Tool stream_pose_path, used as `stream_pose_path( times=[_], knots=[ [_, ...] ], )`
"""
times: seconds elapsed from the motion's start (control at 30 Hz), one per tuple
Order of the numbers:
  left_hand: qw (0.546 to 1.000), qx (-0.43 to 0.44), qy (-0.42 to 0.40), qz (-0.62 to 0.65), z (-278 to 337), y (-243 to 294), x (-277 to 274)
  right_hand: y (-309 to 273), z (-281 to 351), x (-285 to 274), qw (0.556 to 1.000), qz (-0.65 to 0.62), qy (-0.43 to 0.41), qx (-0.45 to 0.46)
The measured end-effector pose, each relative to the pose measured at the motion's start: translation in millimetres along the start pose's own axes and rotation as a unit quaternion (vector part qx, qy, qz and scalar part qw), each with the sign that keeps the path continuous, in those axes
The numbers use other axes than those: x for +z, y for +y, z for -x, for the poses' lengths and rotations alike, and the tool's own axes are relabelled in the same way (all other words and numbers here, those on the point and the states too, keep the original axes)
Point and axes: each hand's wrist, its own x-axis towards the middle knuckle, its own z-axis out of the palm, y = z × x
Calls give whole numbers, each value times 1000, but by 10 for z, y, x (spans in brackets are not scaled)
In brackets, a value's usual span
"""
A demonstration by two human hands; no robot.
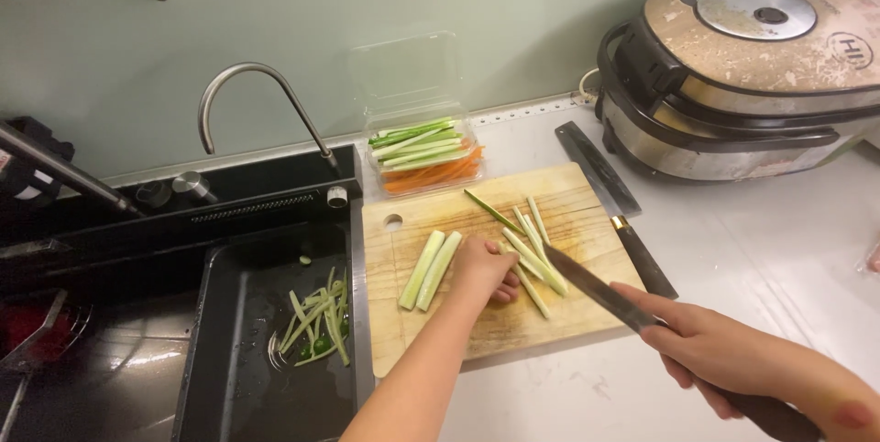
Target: Cutting cucumbers and fish balls into smaller pieces on a wooden cutting board.
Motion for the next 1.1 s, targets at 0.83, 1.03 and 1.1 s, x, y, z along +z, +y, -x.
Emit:
stream_pose_path(
  times=[0.83,1.03,1.1],
  knots=[
    [850,215,100,-470,-46,3,-356,-437,-848,351,985,-89,65,-134],
    [992,3,53,-113,5,114,-342,-564,-675,414,984,-109,76,-119],
    [995,8,50,-82,-106,-28,-414,-613,-624,470,987,-77,80,-119]
  ],
)
